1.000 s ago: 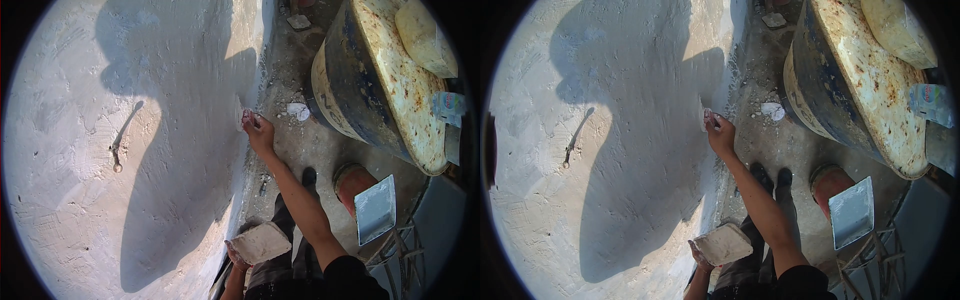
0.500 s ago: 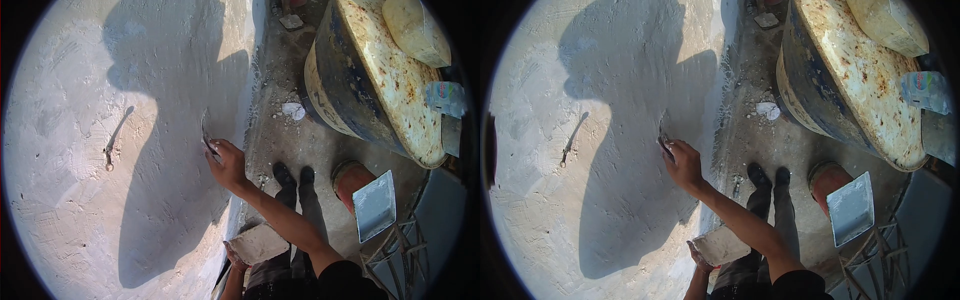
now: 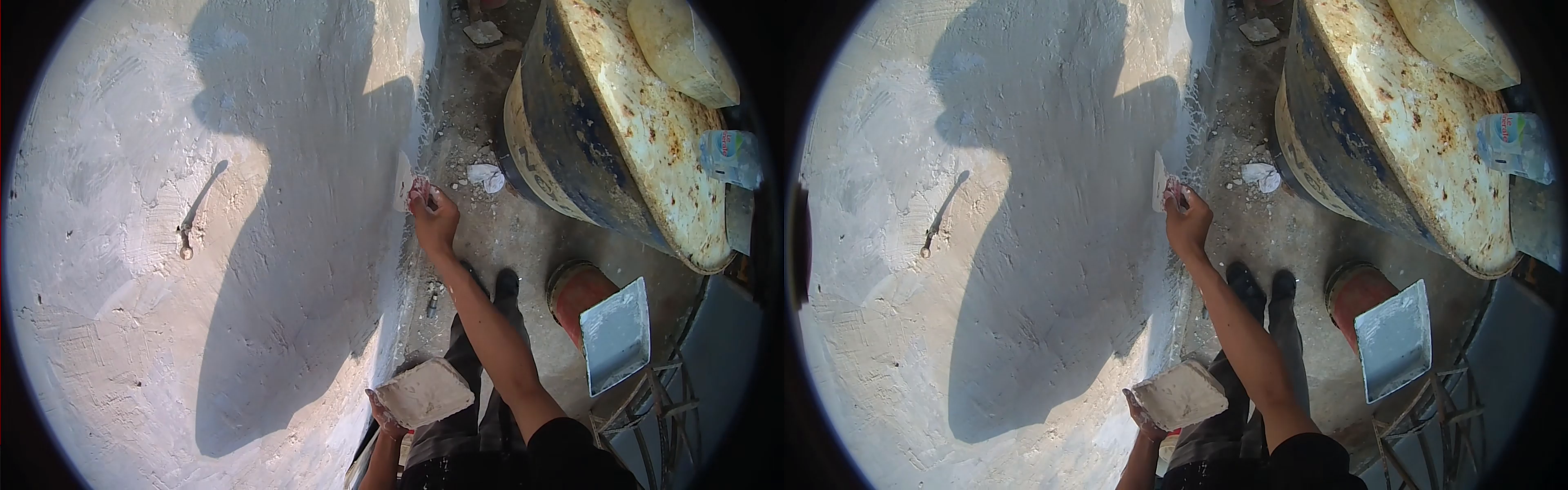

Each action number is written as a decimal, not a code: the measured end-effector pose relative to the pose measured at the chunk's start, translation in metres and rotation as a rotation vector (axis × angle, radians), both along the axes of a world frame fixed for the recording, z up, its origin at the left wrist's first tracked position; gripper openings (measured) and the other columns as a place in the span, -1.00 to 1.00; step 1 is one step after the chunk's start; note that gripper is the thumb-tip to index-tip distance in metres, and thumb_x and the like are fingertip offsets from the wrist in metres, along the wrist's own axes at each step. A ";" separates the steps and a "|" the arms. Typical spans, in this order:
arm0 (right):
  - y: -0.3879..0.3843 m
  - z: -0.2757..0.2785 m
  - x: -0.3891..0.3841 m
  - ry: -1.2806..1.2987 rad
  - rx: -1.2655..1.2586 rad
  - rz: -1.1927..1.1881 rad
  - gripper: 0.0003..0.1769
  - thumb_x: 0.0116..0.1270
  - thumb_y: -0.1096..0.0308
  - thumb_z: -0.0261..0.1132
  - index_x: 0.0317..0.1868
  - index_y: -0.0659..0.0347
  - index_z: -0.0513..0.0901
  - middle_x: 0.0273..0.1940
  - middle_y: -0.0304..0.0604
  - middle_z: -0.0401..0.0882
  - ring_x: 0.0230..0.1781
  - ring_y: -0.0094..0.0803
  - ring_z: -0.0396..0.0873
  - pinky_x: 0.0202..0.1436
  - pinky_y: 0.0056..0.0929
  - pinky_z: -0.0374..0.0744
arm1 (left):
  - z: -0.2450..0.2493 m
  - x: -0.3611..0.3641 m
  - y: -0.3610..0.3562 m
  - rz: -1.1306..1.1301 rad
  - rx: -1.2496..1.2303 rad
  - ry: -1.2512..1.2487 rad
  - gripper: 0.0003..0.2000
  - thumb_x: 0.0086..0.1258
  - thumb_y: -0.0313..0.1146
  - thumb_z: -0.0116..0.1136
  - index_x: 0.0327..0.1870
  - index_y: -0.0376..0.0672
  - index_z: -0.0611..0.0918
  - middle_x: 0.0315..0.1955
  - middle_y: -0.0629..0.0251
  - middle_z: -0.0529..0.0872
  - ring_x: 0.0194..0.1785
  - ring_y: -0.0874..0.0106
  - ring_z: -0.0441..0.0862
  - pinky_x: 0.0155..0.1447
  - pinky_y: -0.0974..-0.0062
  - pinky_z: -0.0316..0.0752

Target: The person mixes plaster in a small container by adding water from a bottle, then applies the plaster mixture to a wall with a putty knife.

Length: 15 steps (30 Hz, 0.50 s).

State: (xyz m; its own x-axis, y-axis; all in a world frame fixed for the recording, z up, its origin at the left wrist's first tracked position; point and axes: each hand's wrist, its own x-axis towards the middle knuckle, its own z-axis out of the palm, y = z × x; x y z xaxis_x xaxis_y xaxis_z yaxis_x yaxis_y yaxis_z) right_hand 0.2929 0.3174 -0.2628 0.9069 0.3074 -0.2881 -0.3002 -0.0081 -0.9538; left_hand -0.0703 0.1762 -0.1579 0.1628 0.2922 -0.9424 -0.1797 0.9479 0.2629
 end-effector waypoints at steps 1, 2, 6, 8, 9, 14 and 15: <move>0.004 0.007 -0.001 -0.041 -0.009 0.039 -0.84 0.28 0.48 0.29 -0.17 0.39 0.65 -0.31 -0.01 0.71 -0.31 -0.38 0.66 -0.16 -0.42 0.55 | -0.002 -0.004 -0.001 0.007 0.014 -0.016 -0.08 0.23 0.52 -0.20 0.33 -0.17 0.40 0.28 0.07 0.45 0.30 0.00 0.38 0.33 -0.16 0.27; 0.008 0.014 -0.006 -0.056 0.065 0.074 -0.83 0.27 0.50 0.28 -0.16 0.40 0.66 -0.30 -0.02 0.72 -0.28 -0.38 0.67 -0.14 -0.40 0.55 | -0.009 -0.009 -0.002 0.017 0.029 -0.034 -0.08 0.23 0.52 -0.20 0.34 -0.17 0.39 0.28 0.07 0.44 0.31 0.00 0.38 0.34 -0.16 0.26; 0.004 0.056 -0.028 -0.095 0.138 0.242 -0.82 0.29 0.47 0.28 -0.13 0.38 0.66 -0.30 -0.03 0.72 -0.25 -0.42 0.67 -0.10 -0.43 0.56 | -0.003 0.001 0.000 0.082 0.071 -0.116 -0.22 0.36 0.39 -0.20 0.38 -0.07 0.35 0.26 0.13 0.47 0.29 0.05 0.41 0.36 -0.10 0.27; -0.016 0.076 -0.028 0.018 0.192 0.294 -0.82 0.29 0.47 0.30 -0.13 0.37 0.67 -0.29 -0.08 0.72 -0.25 -0.47 0.65 -0.11 -0.45 0.56 | -0.003 0.010 0.003 0.097 0.088 -0.164 -0.23 0.37 0.38 -0.20 0.38 -0.06 0.35 0.27 0.14 0.47 0.29 0.05 0.41 0.36 -0.10 0.27; -0.030 0.082 -0.026 0.078 0.214 0.323 -0.82 0.29 0.46 0.31 -0.13 0.36 0.67 -0.29 -0.10 0.72 -0.25 -0.49 0.64 -0.11 -0.45 0.56 | -0.005 0.014 0.005 0.109 0.094 -0.187 -0.24 0.37 0.38 -0.21 0.38 -0.05 0.35 0.27 0.14 0.47 0.29 0.05 0.41 0.36 -0.10 0.27; -0.140 0.161 0.017 0.186 0.252 0.374 -0.83 0.36 0.54 0.26 -0.07 0.41 0.61 -0.18 -0.18 0.68 -0.20 -0.60 0.59 -0.12 -0.58 0.57 | 0.002 0.039 -0.003 0.197 0.093 -0.316 -0.23 0.38 0.37 -0.24 0.42 -0.06 0.31 0.32 0.11 0.41 0.35 0.03 0.36 0.39 -0.14 0.21; -0.163 0.182 0.024 0.149 0.202 0.371 -0.83 0.36 0.56 0.25 -0.07 0.42 0.61 -0.17 -0.16 0.68 -0.19 -0.59 0.60 -0.13 -0.57 0.57 | 0.006 0.051 -0.003 0.227 0.090 -0.363 -0.22 0.38 0.37 -0.24 0.42 -0.07 0.30 0.33 0.10 0.39 0.36 0.02 0.35 0.40 -0.15 0.20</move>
